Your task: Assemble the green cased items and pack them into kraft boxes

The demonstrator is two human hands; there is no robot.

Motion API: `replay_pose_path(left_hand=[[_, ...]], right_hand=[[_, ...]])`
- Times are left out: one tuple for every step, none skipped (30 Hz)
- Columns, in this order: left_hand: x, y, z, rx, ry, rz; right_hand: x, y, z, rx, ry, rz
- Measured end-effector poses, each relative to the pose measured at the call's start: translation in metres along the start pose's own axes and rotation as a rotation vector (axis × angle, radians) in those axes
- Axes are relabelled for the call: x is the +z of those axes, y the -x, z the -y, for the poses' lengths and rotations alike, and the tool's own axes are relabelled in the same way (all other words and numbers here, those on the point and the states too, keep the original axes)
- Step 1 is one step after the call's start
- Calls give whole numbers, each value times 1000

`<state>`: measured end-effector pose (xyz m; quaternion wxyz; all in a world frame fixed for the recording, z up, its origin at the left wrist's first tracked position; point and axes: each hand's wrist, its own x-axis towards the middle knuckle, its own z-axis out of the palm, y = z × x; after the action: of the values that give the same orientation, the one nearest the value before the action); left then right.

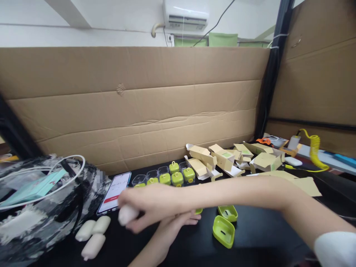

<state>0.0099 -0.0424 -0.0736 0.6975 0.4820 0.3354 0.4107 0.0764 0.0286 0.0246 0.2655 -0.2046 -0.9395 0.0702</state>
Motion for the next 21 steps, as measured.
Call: replay_pose_path(left_hand=[[4, -16, -15, -7, 2, -13], [7, -30, -28, -18, 74, -66], [9, -41, -36, -29, 182, -89], [10, -47, -42, -52, 278, -70], [10, -51, -43, -75, 353, -59], [10, -51, -43, -97, 404, -45], [10, -50, -41, -118, 431, -36], [11, -48, -39, -137, 442, -33], [12, -47, -36, -154, 450, -37], [13, -45, -34, -171, 460, -37], [14, -44, -33, -185, 469, -37], [15, -44, -32, -193, 475, -40], [16, -44, -31, -196, 481, -45], [17, -44, -31, -196, 490, -50], [17, -45, -31, -191, 503, -51], [17, -45, -30, -187, 522, -50], [17, -46, -30, -185, 542, -49], [17, -46, -29, -187, 560, -49], [17, -46, -28, -189, 572, -46], [16, -47, -28, -192, 574, -38], [16, -47, -27, -196, 570, -24]], right_hand=[[-16, 13, -5, 12, -104, -40], [-32, 28, -11, 55, -198, -141], [-45, 43, -16, 102, -245, -222], [-55, 59, -22, 158, -259, -290], [-61, 75, -27, 195, -262, -333], [-64, 91, -31, 238, -265, -355], [-63, 105, -35, 285, -260, -382], [-59, 117, -37, 316, -256, -398], [-53, 127, -39, 326, -243, -392], [-47, 134, -39, 318, -222, -376], [-40, 140, -39, 292, -197, -348], [-34, 143, -38, 255, -169, -314], [-29, 144, -36, 219, -140, -283], [-25, 145, -35, 192, -113, -260], [-22, 144, -33, 179, -90, -242], [-20, 144, -32, 179, -70, -230], [-19, 143, -31, 187, -54, -222], [-19, 143, -31, 204, -39, -212], [-18, 143, -30, 218, -28, -202], [-18, 144, -30, 227, -23, -191], [-19, 144, -30, 230, -23, -185]])
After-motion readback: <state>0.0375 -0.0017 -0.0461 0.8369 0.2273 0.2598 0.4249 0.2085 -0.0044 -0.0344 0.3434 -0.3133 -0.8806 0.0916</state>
